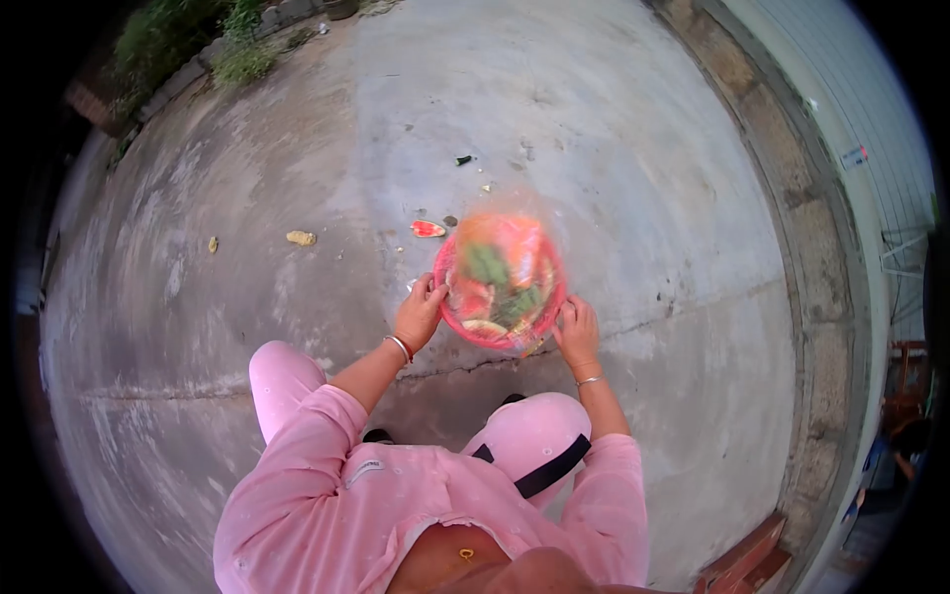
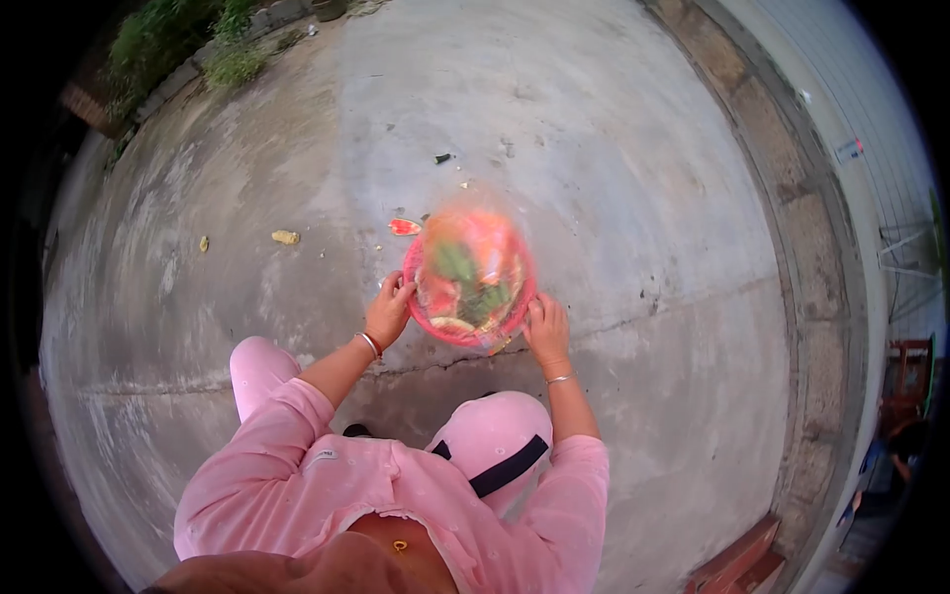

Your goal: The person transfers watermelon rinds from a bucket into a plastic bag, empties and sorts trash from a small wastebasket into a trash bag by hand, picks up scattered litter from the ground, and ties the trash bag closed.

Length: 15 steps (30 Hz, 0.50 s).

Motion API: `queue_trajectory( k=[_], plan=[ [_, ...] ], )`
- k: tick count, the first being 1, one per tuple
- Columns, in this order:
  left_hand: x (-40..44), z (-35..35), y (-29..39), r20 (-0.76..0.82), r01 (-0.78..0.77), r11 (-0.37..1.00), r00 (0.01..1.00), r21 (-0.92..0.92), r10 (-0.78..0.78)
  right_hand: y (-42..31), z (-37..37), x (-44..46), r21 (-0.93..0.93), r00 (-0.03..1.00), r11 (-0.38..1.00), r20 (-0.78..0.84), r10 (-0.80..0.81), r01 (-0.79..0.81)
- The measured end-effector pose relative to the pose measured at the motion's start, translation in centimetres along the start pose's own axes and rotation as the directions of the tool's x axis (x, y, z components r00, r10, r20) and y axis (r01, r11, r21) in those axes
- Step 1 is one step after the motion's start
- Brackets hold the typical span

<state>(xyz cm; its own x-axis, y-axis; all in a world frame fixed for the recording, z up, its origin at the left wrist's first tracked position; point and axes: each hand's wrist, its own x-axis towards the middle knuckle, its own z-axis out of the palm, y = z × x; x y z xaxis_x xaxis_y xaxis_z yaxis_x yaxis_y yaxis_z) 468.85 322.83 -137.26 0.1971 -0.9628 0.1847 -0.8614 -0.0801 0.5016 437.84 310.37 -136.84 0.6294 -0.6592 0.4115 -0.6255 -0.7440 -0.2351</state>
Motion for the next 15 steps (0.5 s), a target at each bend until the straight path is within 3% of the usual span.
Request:
queue_trajectory(
  k=[2,5,8,11,14,15],
  plan=[
    [0.7,-0.3,-1.4,0.035,-0.055,0.998,0.998,-0.004,0.055,0.6,-0.3,0.7,-0.025,0.994,0.994,-0.009,-0.107,0.107],
    [2.4,-2.3,-2.8,0.131,-0.316,0.949,0.941,0.016,0.311,1.3,-1.2,1.8,-0.025,0.97,0.971,0.056,-0.236,0.237],
    [5.1,-3.0,-4.1,0.181,-0.351,0.933,0.916,-0.078,0.359,2.3,-1.1,3.2,-0.003,0.975,0.976,0.036,-0.219,0.22],
    [8.9,-4.1,-3.7,0.099,-0.406,0.904,0.902,-0.131,0.42,3.3,-1.5,6.3,-0.004,0.986,0.986,0.001,-0.169,0.169],
    [12.5,-4.0,-3.4,0.112,-0.259,0.931,0.949,-0.256,0.294,4.7,-1.2,9.7,0.087,0.998,0.995,-0.034,-0.055,0.057],
    [13.6,-3.9,-3.3,0.025,-0.289,0.917,0.951,-0.277,0.307,5.3,-0.8,10.7,0.129,1.0,0.992,-0.022,-0.009,0.012]
  ],
)
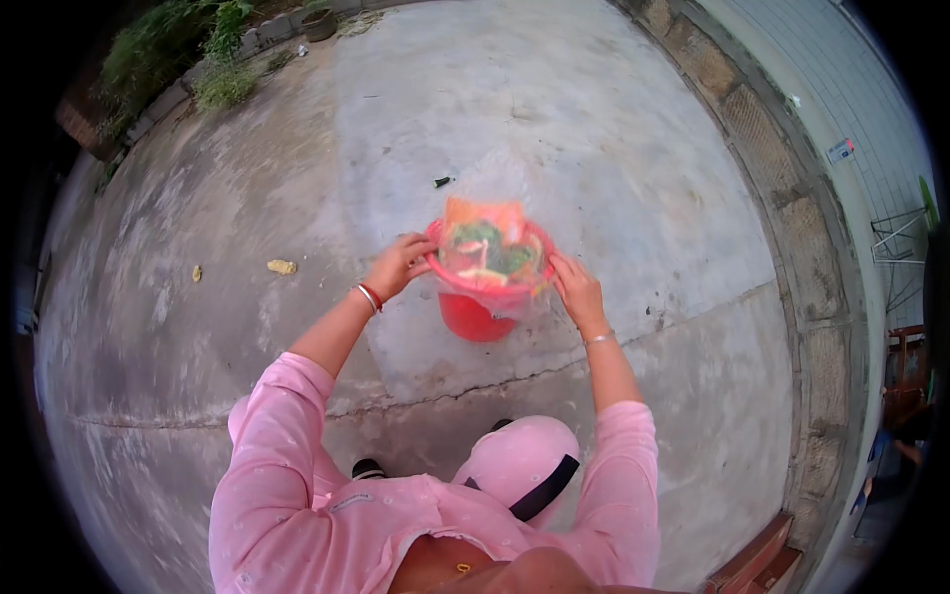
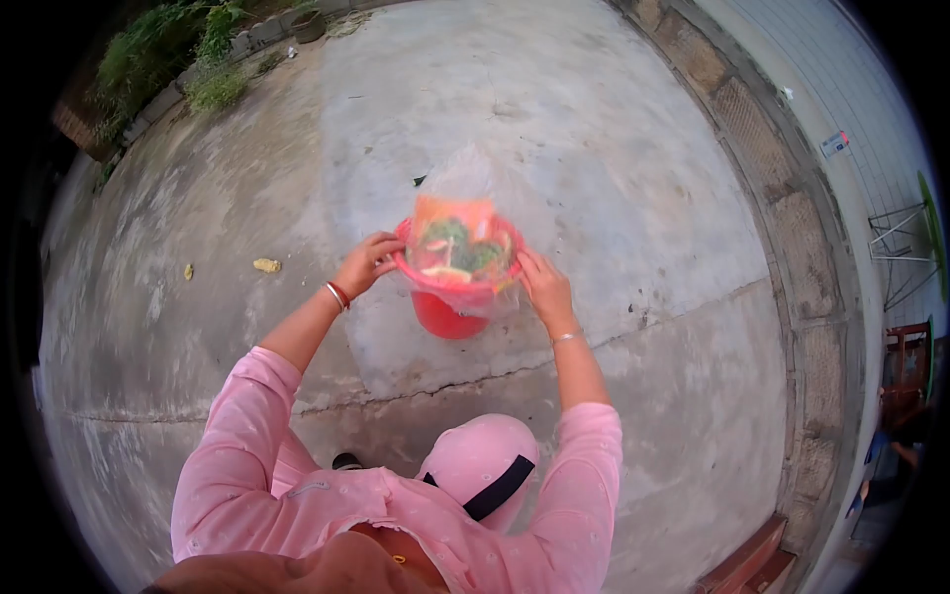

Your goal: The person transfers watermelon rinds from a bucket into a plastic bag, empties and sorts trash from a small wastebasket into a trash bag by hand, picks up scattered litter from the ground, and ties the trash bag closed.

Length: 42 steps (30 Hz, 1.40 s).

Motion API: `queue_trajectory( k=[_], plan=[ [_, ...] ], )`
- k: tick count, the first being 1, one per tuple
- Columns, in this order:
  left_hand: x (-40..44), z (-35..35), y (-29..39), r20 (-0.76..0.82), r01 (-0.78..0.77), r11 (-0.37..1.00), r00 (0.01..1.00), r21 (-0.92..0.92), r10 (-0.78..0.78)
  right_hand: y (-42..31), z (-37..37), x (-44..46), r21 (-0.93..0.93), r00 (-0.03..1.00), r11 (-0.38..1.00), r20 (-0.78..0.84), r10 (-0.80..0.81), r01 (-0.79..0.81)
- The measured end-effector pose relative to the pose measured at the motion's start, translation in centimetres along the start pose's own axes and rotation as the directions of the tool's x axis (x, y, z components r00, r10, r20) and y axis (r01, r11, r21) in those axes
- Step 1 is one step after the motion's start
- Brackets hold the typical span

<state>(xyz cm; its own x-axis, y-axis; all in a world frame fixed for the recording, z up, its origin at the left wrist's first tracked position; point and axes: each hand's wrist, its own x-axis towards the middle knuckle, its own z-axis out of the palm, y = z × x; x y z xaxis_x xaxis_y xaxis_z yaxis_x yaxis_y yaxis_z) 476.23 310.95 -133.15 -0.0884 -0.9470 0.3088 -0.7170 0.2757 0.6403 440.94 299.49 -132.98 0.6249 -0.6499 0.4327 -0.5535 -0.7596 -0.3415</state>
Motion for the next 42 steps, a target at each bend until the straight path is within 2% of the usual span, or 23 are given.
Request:
queue_trajectory(
  k=[4,5,7,8,11,14,16,18,20,23,24,27,30,33,34,36,38,39,40,41,42],
  plan=[
    [4.6,1.1,-0.2,-0.125,0.267,0.952,0.95,-0.148,-0.286,3.4,2.8,5.0,0.229,0.988,0.963,-0.023,0.15,-0.141],
    [5.5,1.7,-1.0,-0.17,0.307,0.938,0.927,-0.163,-0.333,4.3,4.1,6.0,0.304,0.983,0.939,-0.037,0.182,-0.162],
    [7.1,4.4,-3.9,-0.256,0.382,0.903,0.869,-0.198,-0.423,6.7,8.1,7.8,0.309,0.959,0.926,-0.113,0.26,-0.215],
    [7.6,5.7,-5.6,-0.328,0.324,0.928,0.869,-0.184,-0.369,7.7,9.8,8.5,0.315,0.943,0.918,-0.147,0.299,-0.242],
    [8.5,7.8,-7.6,-0.273,0.402,0.893,0.853,-0.201,-0.445,9.2,13.4,10.0,0.588,0.849,0.67,0.056,0.526,-0.453],
    [8.6,7.7,-8.1,-0.119,0.43,0.835,0.862,-0.343,-0.492,10.6,16.1,8.9,0.452,0.879,0.761,0.132,0.459,-0.465],
    [8.6,7.6,-6.9,-0.021,0.502,0.726,0.816,-0.47,-0.577,9.0,14.7,8.3,0.551,0.86,0.685,0.125,0.495,-0.476],
    [7.5,9.1,-7.0,-0.008,0.556,0.674,0.768,-0.487,-0.64,7.9,14.6,5.8,0.622,0.862,0.636,0.131,0.49,-0.456],
    [5.6,11.2,-7.4,-0.102,0.596,0.694,0.724,-0.405,-0.682,7.2,15.2,2.5,0.671,0.889,0.62,0.136,0.437,-0.407],
    [3.0,13.0,-6.0,-0.125,0.505,0.795,0.813,-0.336,-0.569,5.4,13.7,-0.5,0.659,0.939,0.683,0.113,0.324,-0.315],
    [2.5,12.9,-5.3,-0.1,0.461,0.838,0.856,-0.293,-0.506,5.3,13.1,-0.5,0.658,0.943,0.681,0.15,0.298,-0.321],
    [2.5,11.3,-4.2,0.094,0.528,0.454,0.719,-0.718,-0.688,5.8,12.1,0.9,0.802,0.833,0.345,0.309,0.458,-0.487],
    [3.0,9.6,-7.5,0.196,0.486,0.183,0.628,-0.855,-0.753,8.4,13.8,2.8,0.776,0.785,0.328,0.32,0.531,-0.538],
    [4.6,10.6,-9.3,0.035,0.601,0.458,0.63,-0.655,-0.776,10.9,16.0,4.8,0.672,0.691,0.259,0.52,0.502,-0.694],
    [5.0,10.6,-8.7,0.116,0.68,0.423,0.597,-0.599,-0.794,11.8,17.3,5.2,0.68,0.716,0.294,0.496,0.491,-0.672],
    [4.5,13.3,-11.4,0.064,0.646,0.387,0.56,-0.659,-0.826,13.6,21.8,6.1,0.697,0.775,0.365,0.457,0.438,-0.617],
    [4.2,13.8,-10.1,0.139,0.565,0.203,0.504,-0.8,-0.852,9.8,20.9,6.3,0.84,0.722,-0.009,0.471,0.507,-0.542],
    [4.5,14.4,-9.1,0.159,0.51,0.147,0.509,-0.848,-0.846,7.9,19.8,6.0,0.861,0.684,-0.199,0.496,0.535,-0.468],
    [4.9,15.0,-8.1,0.18,0.452,0.086,0.513,-0.888,-0.839,7.1,18.7,6.2,0.848,0.694,-0.202,0.52,0.498,-0.49],
    [4.7,15.7,-8.6,0.109,0.417,0.142,0.523,-0.898,-0.845,6.7,17.8,6.3,0.833,0.703,-0.203,0.546,0.455,-0.515],
    [4.6,15.2,-7.8,0.14,0.442,0.136,0.536,-0.887,-0.832,6.6,17.2,6.4,0.805,0.702,-0.243,0.592,0.395,-0.542]
  ],
)
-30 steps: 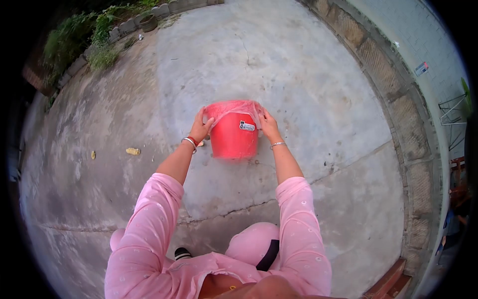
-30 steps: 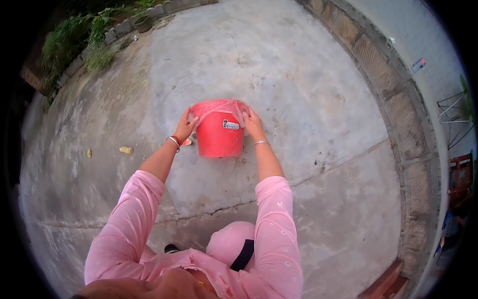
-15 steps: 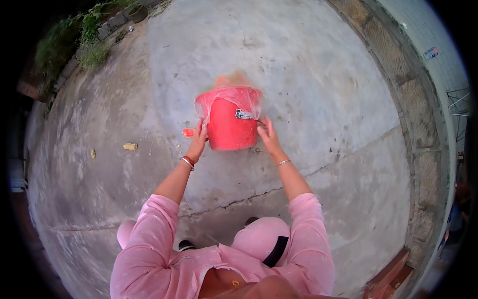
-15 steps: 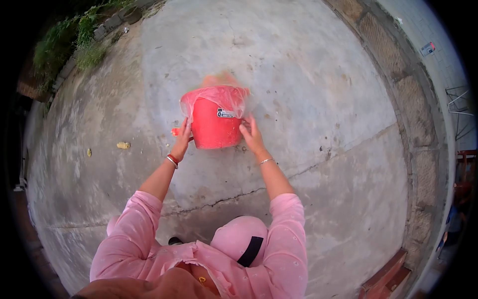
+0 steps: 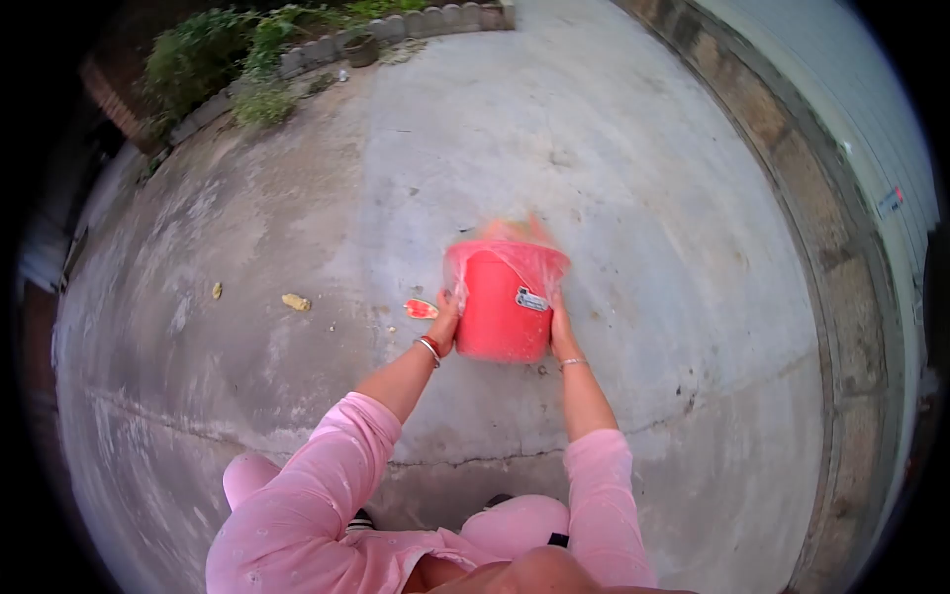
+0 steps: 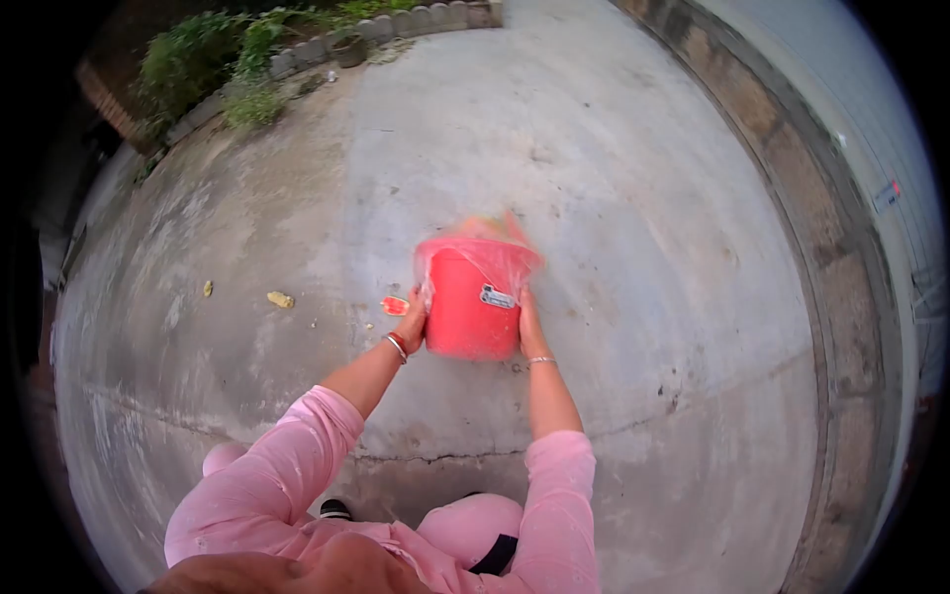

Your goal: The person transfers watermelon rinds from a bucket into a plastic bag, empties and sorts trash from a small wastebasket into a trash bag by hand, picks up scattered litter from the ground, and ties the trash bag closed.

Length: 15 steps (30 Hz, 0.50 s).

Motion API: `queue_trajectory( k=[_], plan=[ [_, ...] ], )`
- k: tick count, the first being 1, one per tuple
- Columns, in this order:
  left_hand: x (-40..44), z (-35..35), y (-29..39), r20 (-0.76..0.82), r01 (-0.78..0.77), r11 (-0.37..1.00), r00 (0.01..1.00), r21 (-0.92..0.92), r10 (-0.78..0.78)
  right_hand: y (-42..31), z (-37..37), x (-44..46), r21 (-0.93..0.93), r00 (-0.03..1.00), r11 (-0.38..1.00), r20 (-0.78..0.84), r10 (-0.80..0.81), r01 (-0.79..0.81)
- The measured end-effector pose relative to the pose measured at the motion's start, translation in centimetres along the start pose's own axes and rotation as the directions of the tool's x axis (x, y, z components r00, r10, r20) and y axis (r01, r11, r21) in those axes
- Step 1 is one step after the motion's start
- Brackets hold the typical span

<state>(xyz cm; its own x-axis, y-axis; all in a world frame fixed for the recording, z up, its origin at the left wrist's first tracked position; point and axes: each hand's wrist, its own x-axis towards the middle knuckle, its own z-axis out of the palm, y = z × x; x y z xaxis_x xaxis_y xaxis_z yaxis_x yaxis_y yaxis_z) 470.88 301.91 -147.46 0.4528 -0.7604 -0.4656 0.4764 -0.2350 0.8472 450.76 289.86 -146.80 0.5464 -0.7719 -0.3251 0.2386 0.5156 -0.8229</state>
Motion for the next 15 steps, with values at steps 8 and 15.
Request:
queue_trajectory(
  k=[8,15],
  plan=[
    [-8.6,0.1,8.8,0.119,0.235,0.88,0.944,0.414,-0.308,-7.3,5.1,-10.3,-0.346,0.935,0.877,-0.007,0.354,-0.335],
    [-16.4,-3.1,18.3,0.32,0.218,0.7,0.77,0.68,-0.552,-10.0,9.2,-19.4,-0.23,0.809,0.81,0.126,0.574,-0.539]
  ],
)
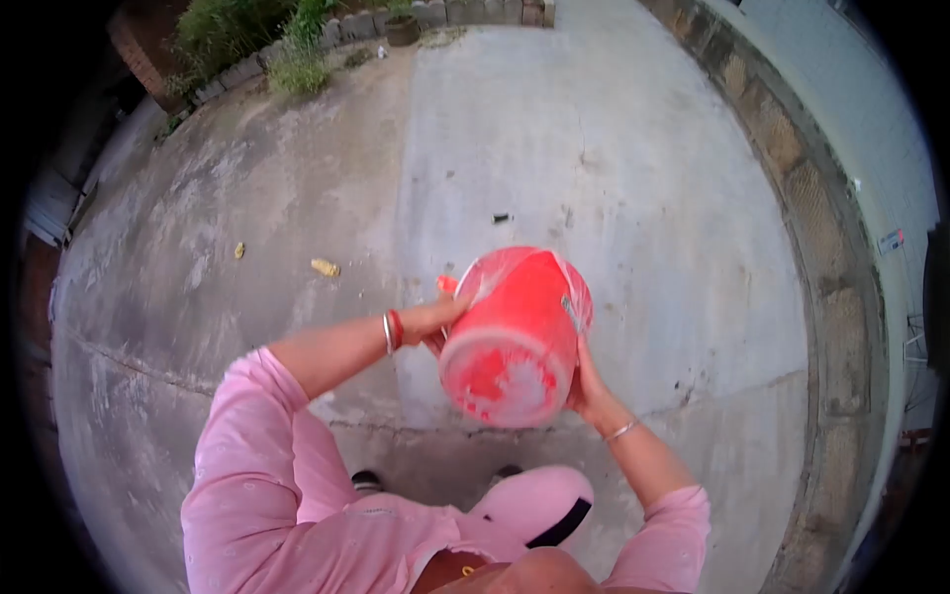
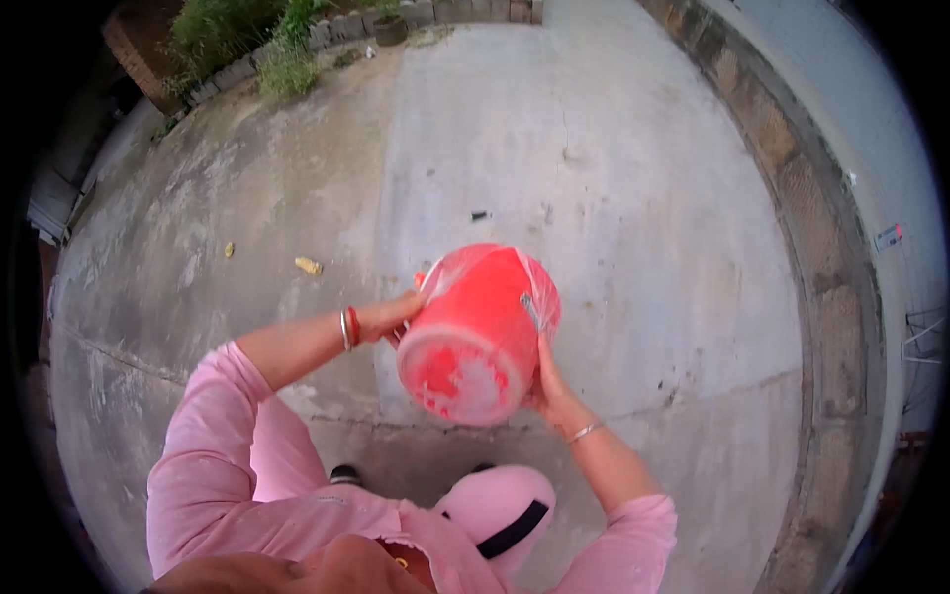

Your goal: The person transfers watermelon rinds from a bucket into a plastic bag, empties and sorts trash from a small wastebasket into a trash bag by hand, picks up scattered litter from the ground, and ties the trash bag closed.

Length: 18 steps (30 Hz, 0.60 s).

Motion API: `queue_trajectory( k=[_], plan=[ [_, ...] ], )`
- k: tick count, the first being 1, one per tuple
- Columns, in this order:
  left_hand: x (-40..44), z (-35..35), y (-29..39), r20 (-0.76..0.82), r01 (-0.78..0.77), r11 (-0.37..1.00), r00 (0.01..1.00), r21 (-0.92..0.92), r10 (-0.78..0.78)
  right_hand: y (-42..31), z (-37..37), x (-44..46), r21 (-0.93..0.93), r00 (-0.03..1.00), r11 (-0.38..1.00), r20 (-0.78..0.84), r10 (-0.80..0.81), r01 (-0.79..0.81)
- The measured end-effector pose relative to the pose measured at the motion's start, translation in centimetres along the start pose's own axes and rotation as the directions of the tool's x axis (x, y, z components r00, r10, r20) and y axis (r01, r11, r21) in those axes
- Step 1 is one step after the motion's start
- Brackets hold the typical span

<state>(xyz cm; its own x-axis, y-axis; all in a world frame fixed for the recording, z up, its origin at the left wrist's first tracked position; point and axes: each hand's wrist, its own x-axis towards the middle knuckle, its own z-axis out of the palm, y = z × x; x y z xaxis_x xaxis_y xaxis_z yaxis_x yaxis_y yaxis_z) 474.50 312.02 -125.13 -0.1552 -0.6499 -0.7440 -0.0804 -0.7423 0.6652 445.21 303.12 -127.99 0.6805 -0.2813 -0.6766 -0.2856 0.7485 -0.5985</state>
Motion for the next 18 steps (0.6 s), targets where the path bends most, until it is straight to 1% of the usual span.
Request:
queue_trajectory(
  k=[1,2,3,4,7,10,11,14,15,17,18],
  plan=[
    [-0.1,-0.4,-0.6,0.065,-0.026,0.999,0.997,-0.043,0.029,0.6,0.0,-0.4,0.064,0.998,0.997,0.061,0.033,-0.037],
    [-0.6,-0.4,-0.3,0.151,0.021,0.997,0.989,-0.076,-0.01,1.4,0.6,-1.1,0.053,0.996,0.995,0.036,0.077,-0.079],
    [-0.7,-0.1,-0.2,0.172,0.063,0.995,0.984,-0.074,-0.05,1.6,1.2,-1.3,0.033,0.994,0.994,0.009,0.108,-0.108],
    [-0.5,0.2,0.0,0.184,0.093,0.994,0.98,-0.063,-0.08,1.5,1.3,-1.4,0.007,0.992,0.992,-0.015,0.125,-0.125],
    [-0.1,0.4,0.1,0.151,0.174,0.984,0.974,-0.032,-0.167,2.4,0.9,-0.4,0.056,0.988,0.987,-0.008,0.154,-0.154],
    [3.0,-0.5,-0.3,0.147,0.112,0.992,0.984,-0.066,-0.101,1.0,-0.6,0.8,0.014,0.99,0.99,-0.033,0.137,-0.137],
    [4.2,-1.0,-0.3,0.124,0.1,0.994,0.988,-0.053,-0.092,0.6,-1.7,1.3,-0.035,0.994,0.994,-0.059,0.097,-0.099],
    [5.1,-0.9,1.4,0.027,0.146,0.987,0.989,-0.072,-0.144,-1.1,-4.0,2.4,-0.167,0.991,0.984,-0.126,0.046,-0.067],
    [5.2,-0.6,1.7,-0.1,0.101,0.991,0.989,-0.092,-0.11,-2.2,-3.3,1.8,-0.196,0.985,0.979,-0.173,0.017,-0.052],
    [4.7,0.0,2.1,-0.348,0.016,0.993,0.936,-0.115,-0.055,-4.0,-2.2,0.7,-0.248,0.966,0.968,-0.258,-0.037,-0.029],
    [4.1,-0.1,2.4,-0.261,-0.002,0.998,0.965,-0.062,-0.015,-4.3,-2.5,0.8,-0.239,0.966,0.971,-0.253,-0.057,-0.006]
  ],
)
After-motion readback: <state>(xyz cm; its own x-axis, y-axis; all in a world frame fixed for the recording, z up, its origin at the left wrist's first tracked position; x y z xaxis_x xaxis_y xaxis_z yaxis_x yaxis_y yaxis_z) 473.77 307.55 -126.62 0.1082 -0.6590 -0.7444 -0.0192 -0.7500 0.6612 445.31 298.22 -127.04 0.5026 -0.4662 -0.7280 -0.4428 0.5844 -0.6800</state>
